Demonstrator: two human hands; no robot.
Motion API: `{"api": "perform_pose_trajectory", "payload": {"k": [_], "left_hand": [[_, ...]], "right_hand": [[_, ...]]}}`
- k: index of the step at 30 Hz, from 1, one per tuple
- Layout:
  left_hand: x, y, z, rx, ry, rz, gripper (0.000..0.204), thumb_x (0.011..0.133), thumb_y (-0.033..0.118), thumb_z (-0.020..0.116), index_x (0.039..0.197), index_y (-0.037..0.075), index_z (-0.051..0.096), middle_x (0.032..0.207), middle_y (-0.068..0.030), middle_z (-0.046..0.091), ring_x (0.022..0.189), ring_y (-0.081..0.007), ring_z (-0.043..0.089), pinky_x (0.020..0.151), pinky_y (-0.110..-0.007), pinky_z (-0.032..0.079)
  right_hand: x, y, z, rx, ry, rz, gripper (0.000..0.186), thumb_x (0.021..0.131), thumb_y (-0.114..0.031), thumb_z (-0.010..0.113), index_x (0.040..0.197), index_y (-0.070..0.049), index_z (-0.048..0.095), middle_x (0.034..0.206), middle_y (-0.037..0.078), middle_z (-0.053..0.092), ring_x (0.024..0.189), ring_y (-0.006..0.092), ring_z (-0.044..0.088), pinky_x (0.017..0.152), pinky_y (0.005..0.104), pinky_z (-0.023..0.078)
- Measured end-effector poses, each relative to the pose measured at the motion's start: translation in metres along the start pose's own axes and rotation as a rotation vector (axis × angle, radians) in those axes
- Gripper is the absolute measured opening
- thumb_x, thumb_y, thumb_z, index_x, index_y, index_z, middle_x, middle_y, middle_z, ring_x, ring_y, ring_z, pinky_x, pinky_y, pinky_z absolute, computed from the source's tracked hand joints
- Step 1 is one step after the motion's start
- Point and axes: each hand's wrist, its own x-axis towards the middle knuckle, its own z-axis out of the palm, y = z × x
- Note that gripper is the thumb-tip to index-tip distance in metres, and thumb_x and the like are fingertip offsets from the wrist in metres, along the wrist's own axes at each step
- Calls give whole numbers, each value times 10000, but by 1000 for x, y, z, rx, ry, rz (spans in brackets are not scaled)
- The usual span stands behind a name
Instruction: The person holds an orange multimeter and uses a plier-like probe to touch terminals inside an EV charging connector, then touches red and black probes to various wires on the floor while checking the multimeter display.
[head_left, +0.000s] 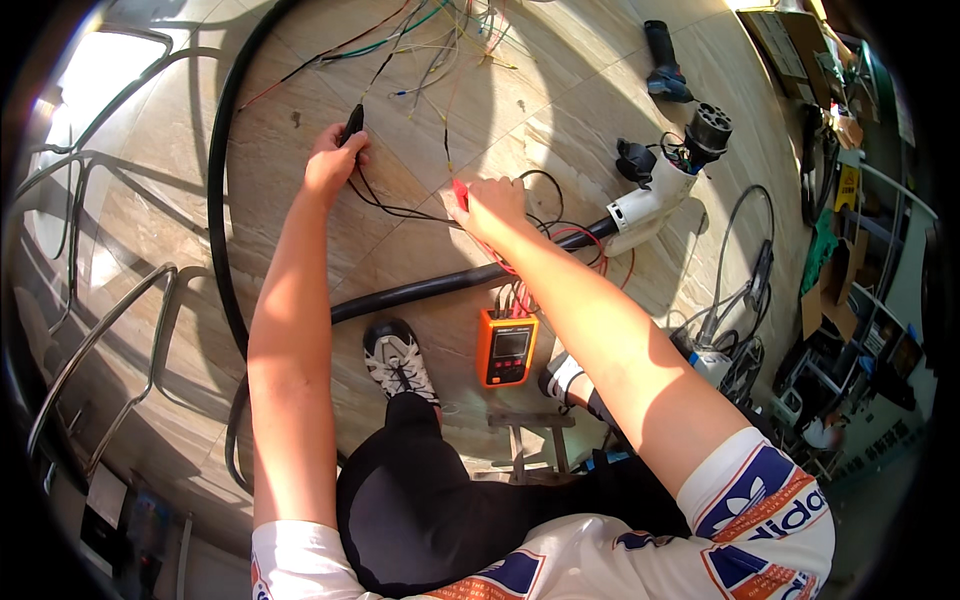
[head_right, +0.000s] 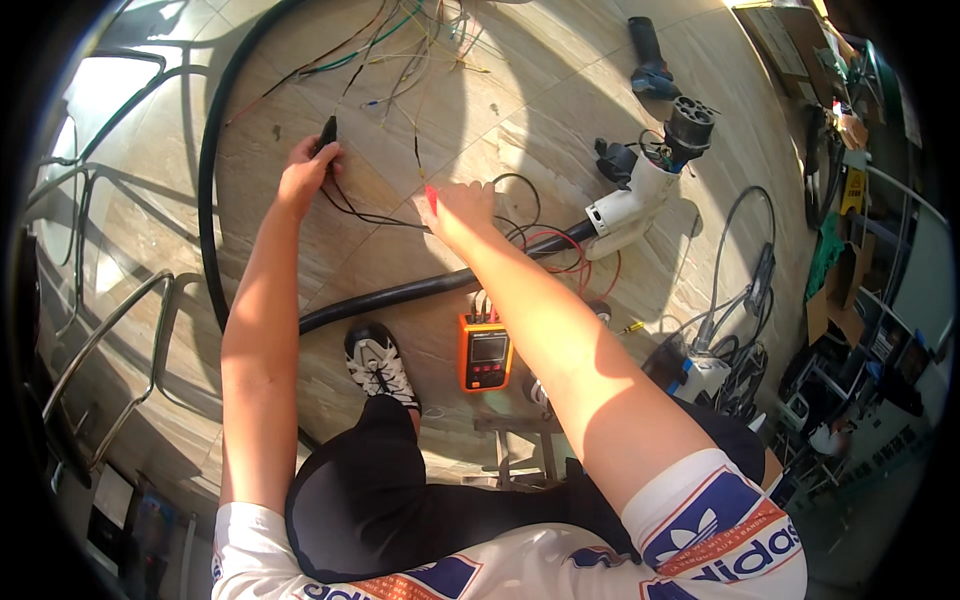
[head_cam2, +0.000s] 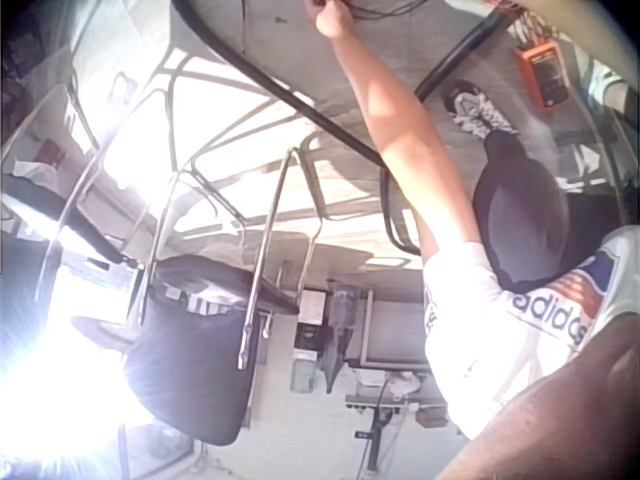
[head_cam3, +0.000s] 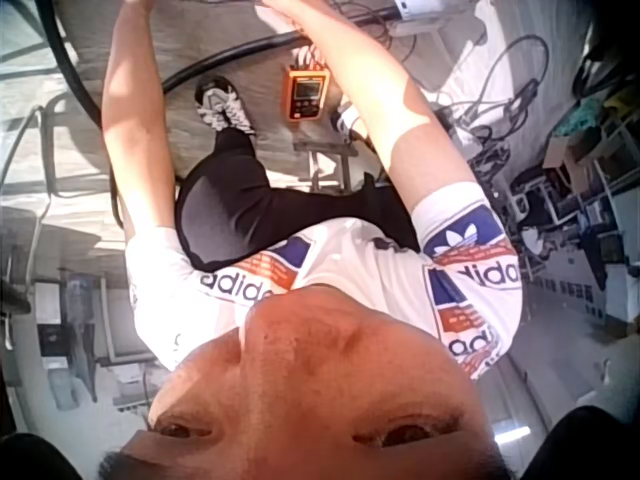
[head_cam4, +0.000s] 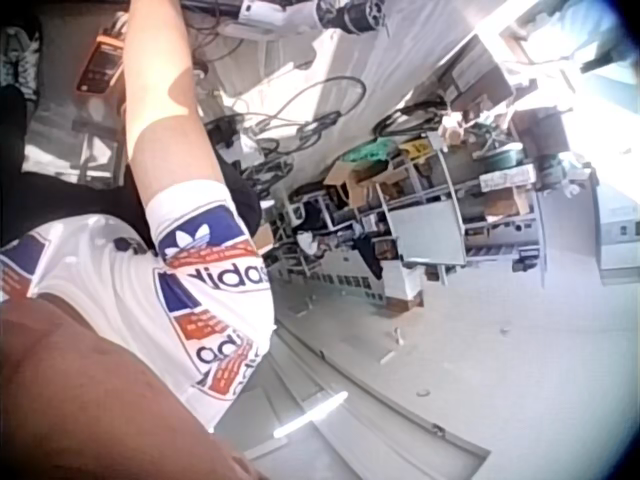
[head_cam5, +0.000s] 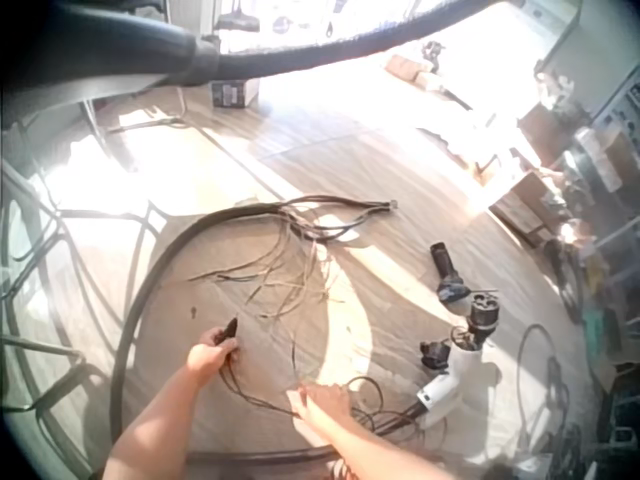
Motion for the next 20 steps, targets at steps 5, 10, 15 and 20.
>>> {"api": "perform_pose_trajectory", "payload": {"k": [5, 10, 15, 20], "left_hand": [[-1, 5, 4, 16, -5, -41, 336, 989, 343, 547, 1073, 29, 630, 882, -36, 675, 659, -106, 579, 663, -269, 465], [-3, 2, 7, -56, 45, -73, 412, 1022, 377, 454, 1115, 18, 633, 895, -38, 679, 677, -116, 576, 693, -287, 468], [0, 0, 3, -20, 3, -54, 406, 1025, 370, 446, 1112, 20, 633, 902, -37, 680, 678, -115, 574, 698, -285, 468], [4, -6, 4, 13, -14, -89, 426, 1035, 391, 432, 1195, 50, 631, 971, -36, 693, 761, -119, 577, 739, -283, 454]], "right_hand": [[-6, -4, -5, -31, -142, 36, 415, 853, -492, 664, 1057, -134, 708, 968, 68, 722, 1012, 294, 636, 955, 482, 385], [-8, -6, -4, -103, -179, 15, 438, 840, -524, 677, 1068, -151, 707, 965, 59, 724, 1021, 282, 634, 958, 479, 378], [-11, -5, -13, -78, -232, 17, 452, 825, -544, 680, 1007, -132, 723, 932, 79, 726, 1002, 282, 640, 933, 457, 398], [-9, -3, -3, -116, -226, 25, 447, 832, -550, 679, 1057, -166, 721, 961, 67, 729, 1031, 276, 635, 942, 446, 391]]}}
